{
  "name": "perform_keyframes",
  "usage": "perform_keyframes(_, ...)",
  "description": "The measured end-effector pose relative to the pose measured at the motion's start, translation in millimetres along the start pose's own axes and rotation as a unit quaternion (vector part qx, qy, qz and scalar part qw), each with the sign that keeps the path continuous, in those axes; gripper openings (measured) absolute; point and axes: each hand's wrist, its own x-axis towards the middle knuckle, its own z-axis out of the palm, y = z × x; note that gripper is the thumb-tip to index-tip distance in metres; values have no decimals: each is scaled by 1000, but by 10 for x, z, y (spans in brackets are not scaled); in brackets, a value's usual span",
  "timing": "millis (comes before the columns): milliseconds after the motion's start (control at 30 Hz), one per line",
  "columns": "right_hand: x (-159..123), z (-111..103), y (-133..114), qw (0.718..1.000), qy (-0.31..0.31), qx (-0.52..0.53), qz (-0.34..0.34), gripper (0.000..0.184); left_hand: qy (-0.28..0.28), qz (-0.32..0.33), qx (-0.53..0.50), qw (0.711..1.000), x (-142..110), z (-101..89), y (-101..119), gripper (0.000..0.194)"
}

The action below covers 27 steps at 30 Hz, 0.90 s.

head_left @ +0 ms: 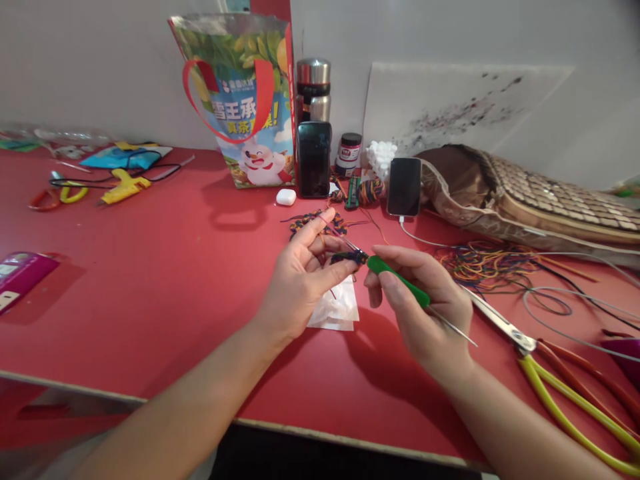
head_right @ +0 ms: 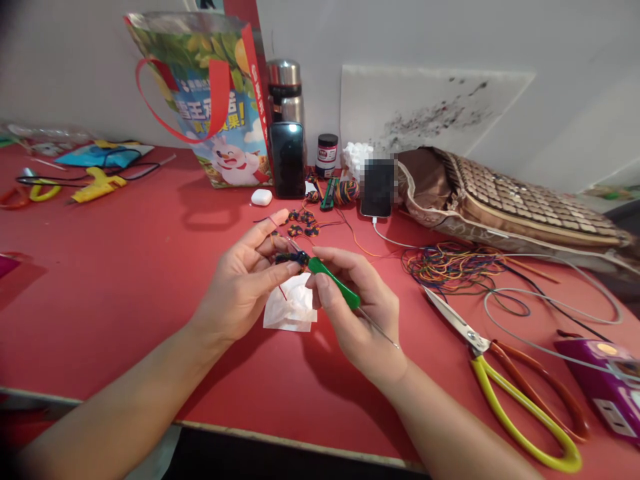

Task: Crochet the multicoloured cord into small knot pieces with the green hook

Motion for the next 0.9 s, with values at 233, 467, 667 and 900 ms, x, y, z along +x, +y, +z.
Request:
perform_keyframes(233, -55, -61, 70, 995, -62, -73, -14, 30, 20, 15, 78, 997, -28, 25, 46, 74)
perform_keyframes(467, -42, 29, 152, 1000, 8, -19, 17, 23, 18, 0, 103, 995, -63, 83, 39, 77)
perform_keyframes(667, -44, 104, 140, 983, 31, 155, 92, 17, 4, -27, 44, 999, -47, 48, 11, 80)
perform_keyframes(900, -22, 128, 129, 968, 33, 211, 132, 16, 9, -28, 15, 999, -7, -6, 1, 82)
